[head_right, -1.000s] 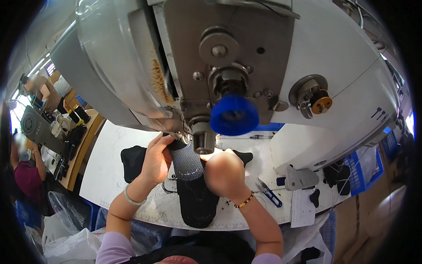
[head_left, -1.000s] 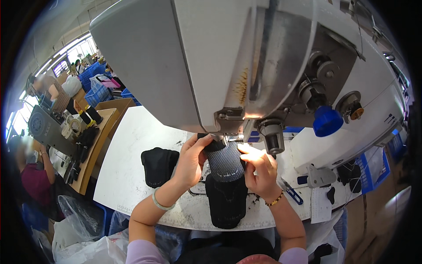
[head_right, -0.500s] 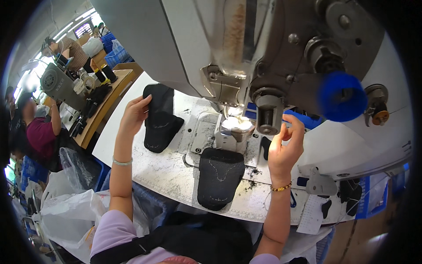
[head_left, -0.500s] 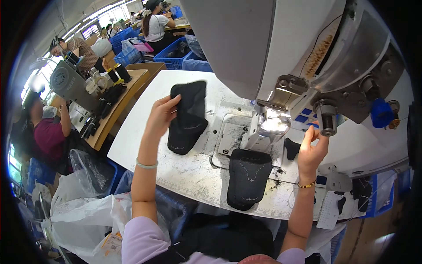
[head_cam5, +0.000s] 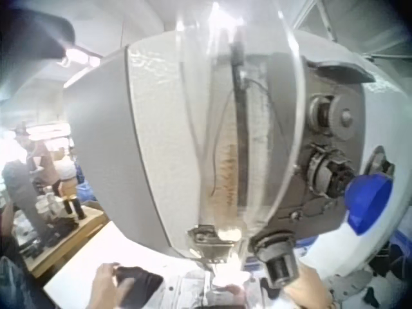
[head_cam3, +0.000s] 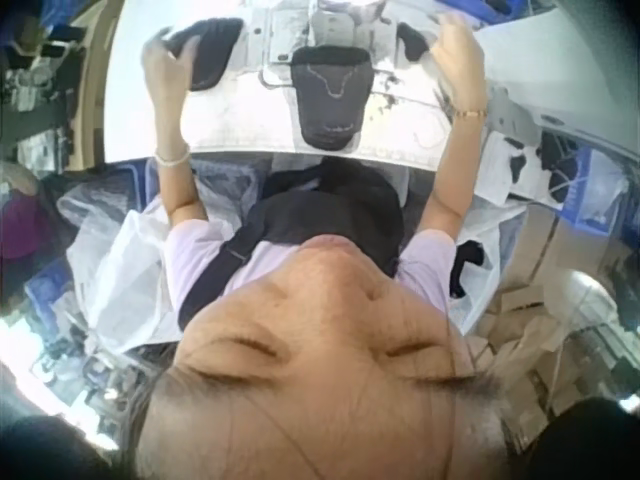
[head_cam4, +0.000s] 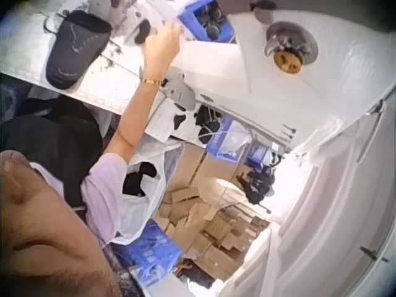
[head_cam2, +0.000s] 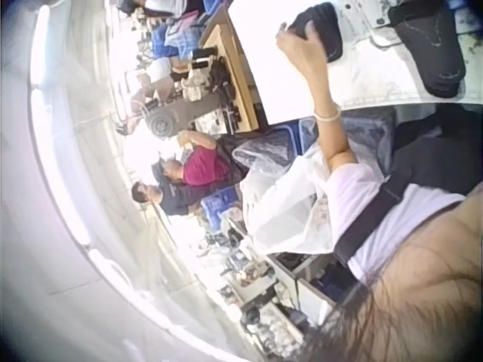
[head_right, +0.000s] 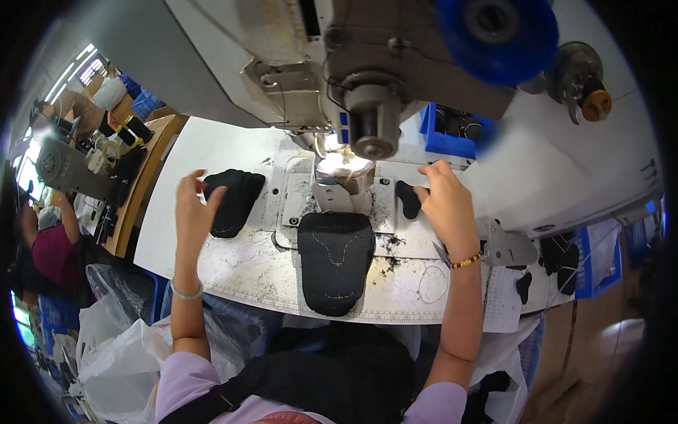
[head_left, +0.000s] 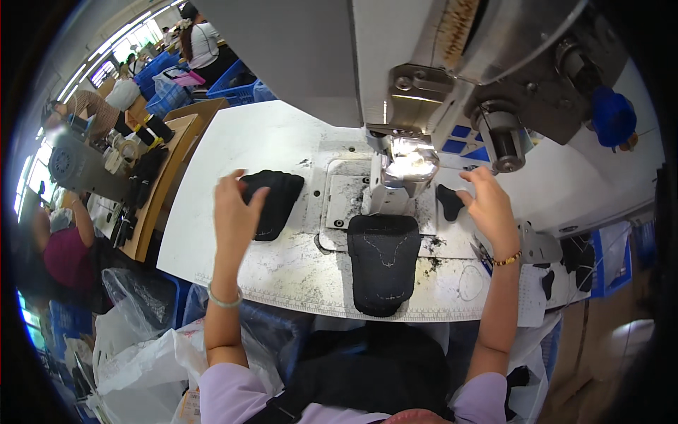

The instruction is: The person sews a black fabric item using a sewing machine. They repeatedly position the item under the needle, guide it through the machine, and trim excess thread with scissors. The process is repeated multiple times on the same item.

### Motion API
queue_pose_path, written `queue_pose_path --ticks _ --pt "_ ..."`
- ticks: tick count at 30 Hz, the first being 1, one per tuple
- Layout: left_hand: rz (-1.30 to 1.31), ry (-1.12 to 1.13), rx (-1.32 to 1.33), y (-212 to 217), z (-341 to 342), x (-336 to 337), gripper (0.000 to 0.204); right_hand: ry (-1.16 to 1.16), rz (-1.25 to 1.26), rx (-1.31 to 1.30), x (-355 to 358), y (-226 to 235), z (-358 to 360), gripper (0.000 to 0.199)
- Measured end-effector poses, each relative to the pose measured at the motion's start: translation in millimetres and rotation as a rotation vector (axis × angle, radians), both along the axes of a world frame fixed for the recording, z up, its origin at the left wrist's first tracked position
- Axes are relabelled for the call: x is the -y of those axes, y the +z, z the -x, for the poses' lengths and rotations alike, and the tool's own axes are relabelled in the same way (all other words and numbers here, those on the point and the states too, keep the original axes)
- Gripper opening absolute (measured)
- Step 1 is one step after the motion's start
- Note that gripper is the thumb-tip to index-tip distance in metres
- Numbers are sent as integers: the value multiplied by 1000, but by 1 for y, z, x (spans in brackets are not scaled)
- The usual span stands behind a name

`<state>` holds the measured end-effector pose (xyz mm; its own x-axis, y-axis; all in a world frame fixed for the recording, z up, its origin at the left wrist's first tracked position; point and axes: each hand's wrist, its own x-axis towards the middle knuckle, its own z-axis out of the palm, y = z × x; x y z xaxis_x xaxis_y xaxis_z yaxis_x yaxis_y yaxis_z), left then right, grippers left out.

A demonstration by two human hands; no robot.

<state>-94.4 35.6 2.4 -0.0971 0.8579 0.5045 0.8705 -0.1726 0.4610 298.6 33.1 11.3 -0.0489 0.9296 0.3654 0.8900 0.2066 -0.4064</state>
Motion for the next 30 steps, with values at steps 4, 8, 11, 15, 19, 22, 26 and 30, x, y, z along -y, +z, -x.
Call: queue_pose_path --ticks 4,8,11,15,19,22,26,30 --pt "16 -677 -62 0 -73 24 40 20 105 7 -7 -30 -9 27" --pt "146 -747 -138 -15 -103 32 43 38 163 -60 -7 -32 -12 26" --pt "166 -723 -180 -8 -104 30 46 -14 111 -30 -2 -25 -4 24" --pt "75 -694 -135 -4 -110 34 41 -21 76 -5 0 -21 -1 22" --pt "-52 -688 -117 -16 -110 34 36 52 83 -151 4 -13 -2 19" --pt "-120 -767 -46 -27 -110 31 33 129 120 -441 14 3 -2 15" --pt "294 -924 810 -18 -107 31 18 293 288 -814 45 36 15 14" --pt "597 -941 1574 10 -111 29 16 625 304 -1012 74 47 45 24"
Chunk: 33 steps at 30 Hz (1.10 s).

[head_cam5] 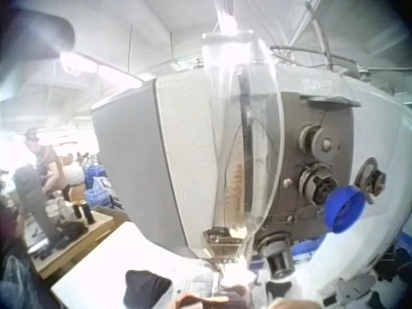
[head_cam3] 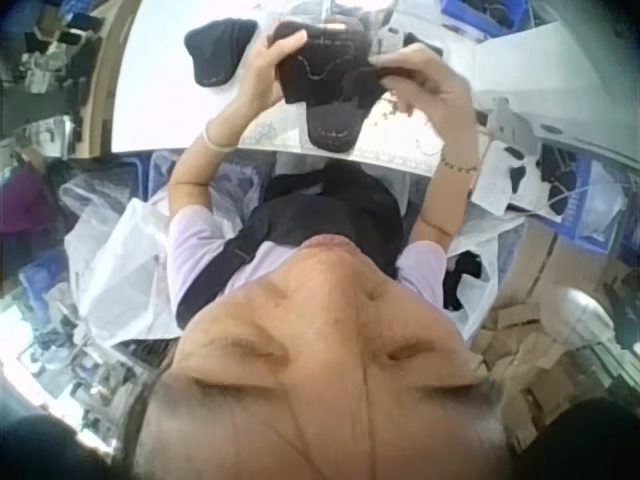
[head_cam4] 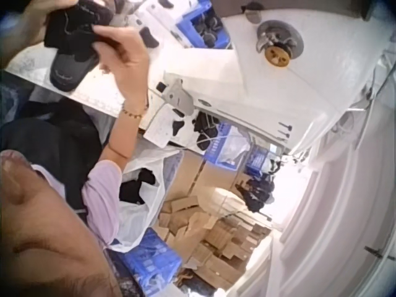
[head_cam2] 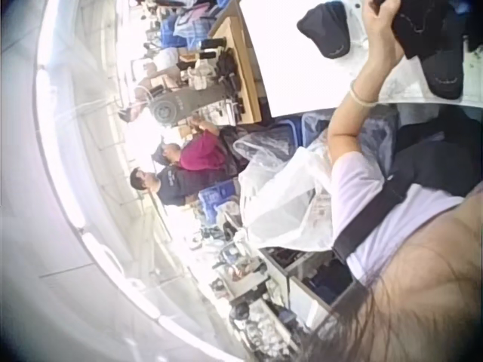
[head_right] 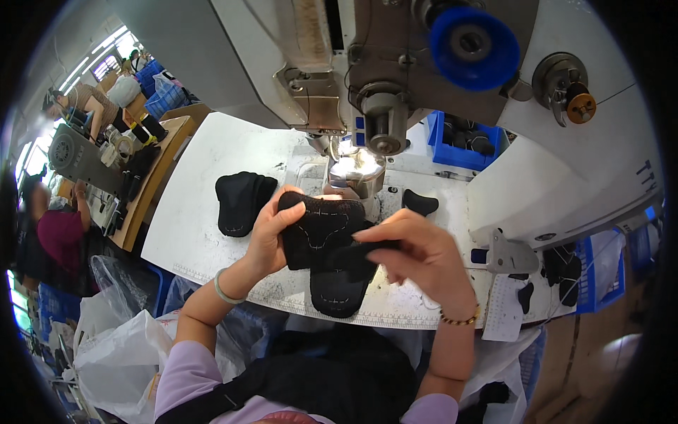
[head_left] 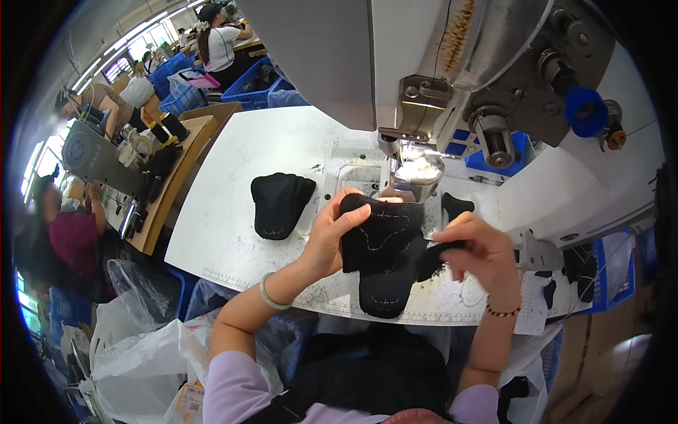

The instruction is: The person sews a black fabric item using a sewing machine. They repeatedly position the item under the needle, guide it through the machine, and trim excess thread with scissors. The process is repeated multiple times on the same item.

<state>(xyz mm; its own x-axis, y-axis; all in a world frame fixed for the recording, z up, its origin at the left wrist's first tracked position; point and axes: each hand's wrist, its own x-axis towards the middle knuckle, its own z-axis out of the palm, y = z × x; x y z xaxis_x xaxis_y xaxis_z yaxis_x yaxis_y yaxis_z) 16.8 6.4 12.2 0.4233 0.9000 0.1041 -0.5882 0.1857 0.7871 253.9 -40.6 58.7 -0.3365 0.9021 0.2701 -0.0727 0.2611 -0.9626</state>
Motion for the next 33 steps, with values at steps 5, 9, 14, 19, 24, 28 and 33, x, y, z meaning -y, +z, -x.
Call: queue_pose_path --ticks 5,9,14,19,24,28,33 --pt "83 5 51 11 -15 8 18 -249 -126 108 4 -11 43 34" --pt "150 17 62 22 -24 17 25 -447 -242 174 -2 -22 52 35" --pt "-86 29 -193 12 -19 15 25 -406 -210 14 -6 -26 59 33" --pt "-111 64 -215 11 -21 14 24 -395 -163 -85 -9 -29 62 31" --pt "-135 91 -251 8 -22 13 23 -390 -156 -120 -10 -33 65 30" --pt "-155 108 -279 9 -21 13 23 -385 -146 -128 -10 -32 65 30" --pt "-164 130 -301 7 -19 12 23 -390 -130 -148 -12 -32 67 31"
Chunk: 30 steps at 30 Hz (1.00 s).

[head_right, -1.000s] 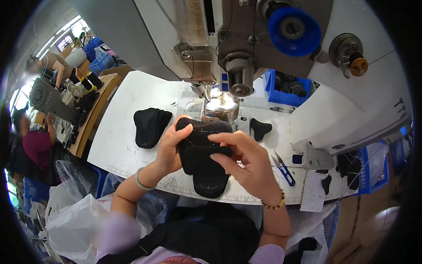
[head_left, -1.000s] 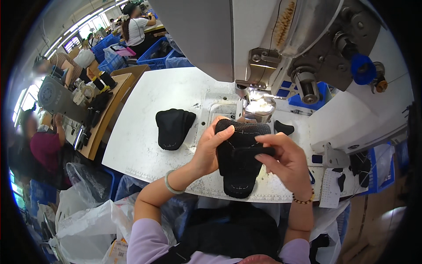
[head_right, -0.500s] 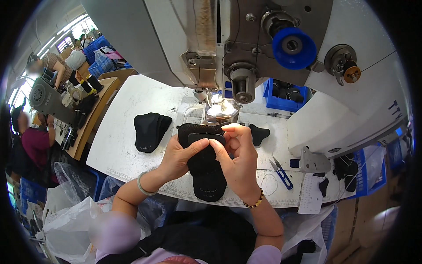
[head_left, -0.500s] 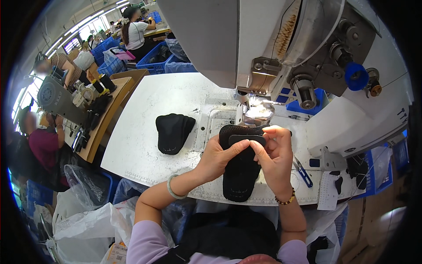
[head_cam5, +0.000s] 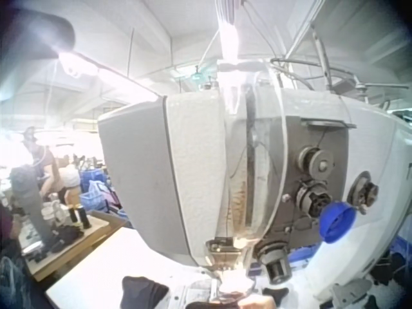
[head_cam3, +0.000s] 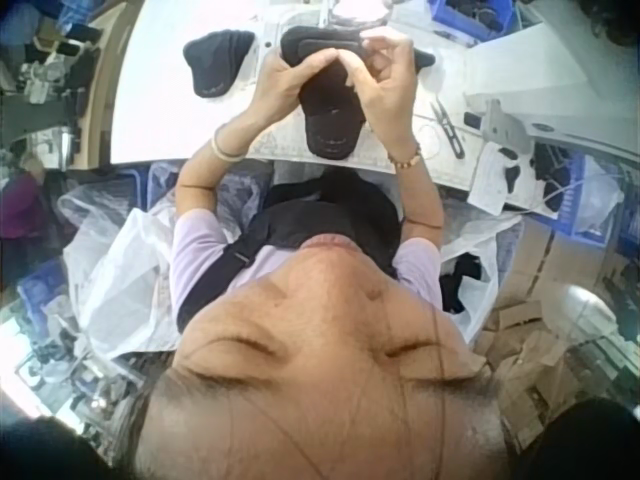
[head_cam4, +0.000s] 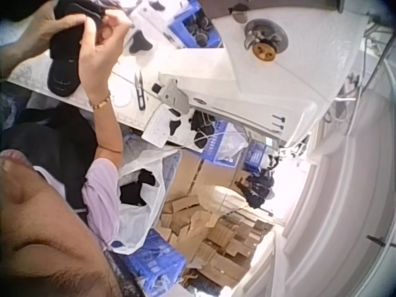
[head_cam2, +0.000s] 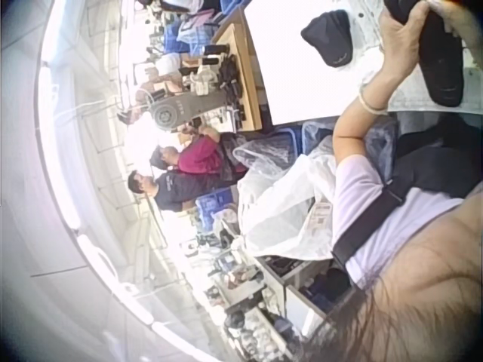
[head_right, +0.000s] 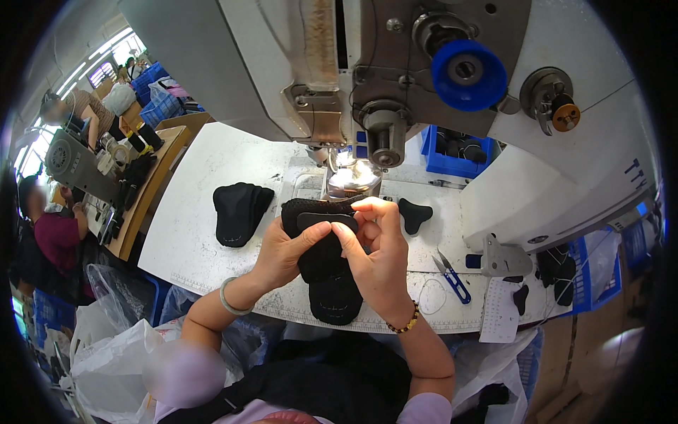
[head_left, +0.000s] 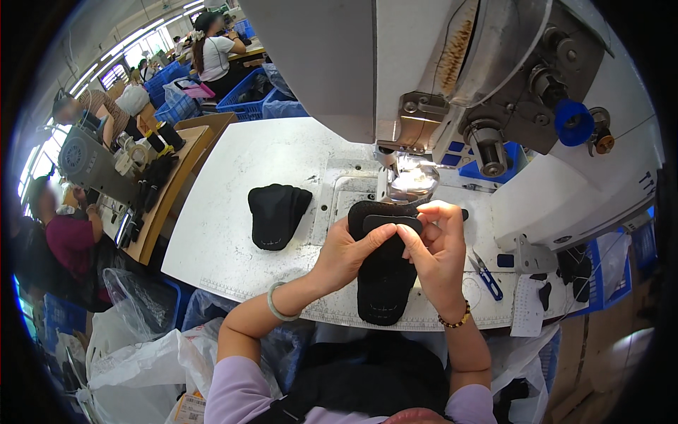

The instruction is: The person sews a black fabric item using a sewing machine. They repeatedly position the item under the needle, guide it through the machine, and trim excess thread with scissors. The process is repeated multiple times on the same item.

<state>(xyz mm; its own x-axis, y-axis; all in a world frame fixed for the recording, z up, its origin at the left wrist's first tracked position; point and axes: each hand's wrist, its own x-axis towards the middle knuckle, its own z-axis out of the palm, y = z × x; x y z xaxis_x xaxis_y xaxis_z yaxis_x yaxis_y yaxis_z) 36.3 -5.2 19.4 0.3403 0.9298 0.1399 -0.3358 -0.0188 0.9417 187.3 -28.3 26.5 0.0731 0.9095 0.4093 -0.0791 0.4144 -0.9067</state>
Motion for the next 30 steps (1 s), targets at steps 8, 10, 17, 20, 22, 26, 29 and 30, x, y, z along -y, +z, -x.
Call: queue_pose_path --ticks 8,10,17,20,22,26,29,30 --pt "-3 -7 -23 1 5 -2 24 44 -4 -6 -4 2 -2 36" --pt "18 7 -1 0 4 -2 23 0 -35 -18 -4 2 -2 38" --pt "126 52 202 18 2 6 19 -535 -685 674 -4 -30 -38 40" --pt "139 70 229 18 -2 8 19 -465 -946 1015 5 -37 -37 52" --pt "145 74 251 19 -6 9 19 -533 -1070 1094 2 -35 -36 42" --pt "71 143 155 26 1 8 21 -485 -1129 1101 -9 -15 -33 27" --pt "-40 185 -3 19 15 0 23 -325 -1006 1015 -14 -1 -28 32" --pt "-11 195 27 20 15 -1 23 -303 -972 994 -16 2 -26 32"
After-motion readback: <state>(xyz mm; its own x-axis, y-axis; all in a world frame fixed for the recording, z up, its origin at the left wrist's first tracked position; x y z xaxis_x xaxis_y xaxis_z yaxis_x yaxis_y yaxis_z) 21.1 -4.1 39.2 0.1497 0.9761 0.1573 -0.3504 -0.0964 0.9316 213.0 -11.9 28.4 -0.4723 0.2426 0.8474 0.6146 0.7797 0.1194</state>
